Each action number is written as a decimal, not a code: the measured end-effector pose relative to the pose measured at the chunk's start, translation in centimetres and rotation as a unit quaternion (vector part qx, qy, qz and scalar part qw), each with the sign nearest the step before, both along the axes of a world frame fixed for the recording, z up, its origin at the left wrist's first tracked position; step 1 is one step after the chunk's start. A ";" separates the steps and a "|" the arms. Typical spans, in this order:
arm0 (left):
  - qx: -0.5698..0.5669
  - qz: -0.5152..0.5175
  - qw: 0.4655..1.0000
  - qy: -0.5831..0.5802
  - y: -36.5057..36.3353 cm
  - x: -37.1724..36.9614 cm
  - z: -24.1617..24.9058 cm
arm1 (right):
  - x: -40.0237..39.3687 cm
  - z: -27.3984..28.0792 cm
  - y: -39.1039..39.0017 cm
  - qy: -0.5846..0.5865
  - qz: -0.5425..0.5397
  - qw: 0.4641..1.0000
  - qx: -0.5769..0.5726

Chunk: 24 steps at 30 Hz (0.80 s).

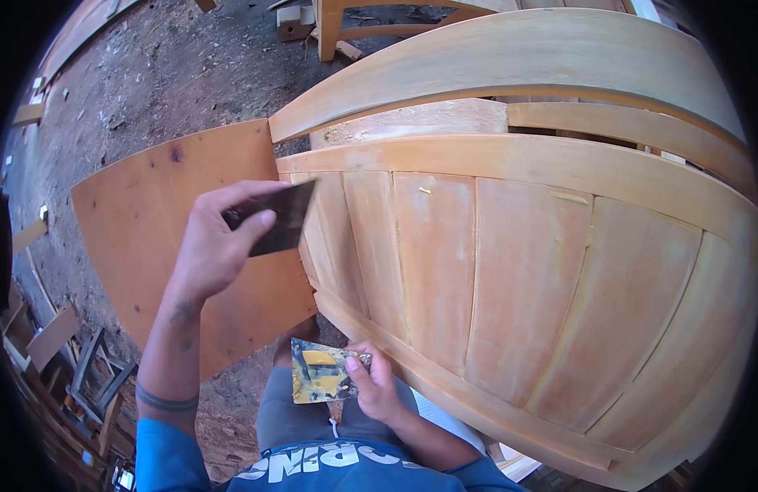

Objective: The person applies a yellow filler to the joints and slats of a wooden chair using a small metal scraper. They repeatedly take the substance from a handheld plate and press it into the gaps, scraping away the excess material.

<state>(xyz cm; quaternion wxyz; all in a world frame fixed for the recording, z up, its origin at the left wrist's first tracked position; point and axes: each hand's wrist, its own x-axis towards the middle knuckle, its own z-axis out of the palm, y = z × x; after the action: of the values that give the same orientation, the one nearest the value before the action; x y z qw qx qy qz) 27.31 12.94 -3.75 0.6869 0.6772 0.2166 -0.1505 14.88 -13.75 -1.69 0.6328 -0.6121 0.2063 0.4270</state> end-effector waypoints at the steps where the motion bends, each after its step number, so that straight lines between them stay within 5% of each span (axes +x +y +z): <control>1: -0.035 -0.022 0.999 -0.018 -0.8 1.1 1.7 | -0.1 -0.2 -0.1 -0.013 0.004 1.000 -0.001; 7: 0.152 -0.164 0.968 -0.117 -1.8 5.7 4.5 | 0.5 0.4 0.3 -0.023 -0.005 1.000 0.009; 16: 0.124 -0.188 0.972 -0.072 -0.7 6.8 5.3 | 0.0 -0.1 0.4 -0.021 -0.021 0.999 0.024; 24: 0.269 -0.236 0.928 -0.107 -1.2 6.7 7.1 | 0.5 0.3 0.4 0.001 -0.031 0.999 0.041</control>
<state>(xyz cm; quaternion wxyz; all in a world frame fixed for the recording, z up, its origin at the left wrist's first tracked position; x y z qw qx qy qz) 33.99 11.71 3.34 0.4425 0.8802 0.0083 -0.1711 15.33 -13.34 -1.37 0.6700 -0.5782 0.2081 0.4165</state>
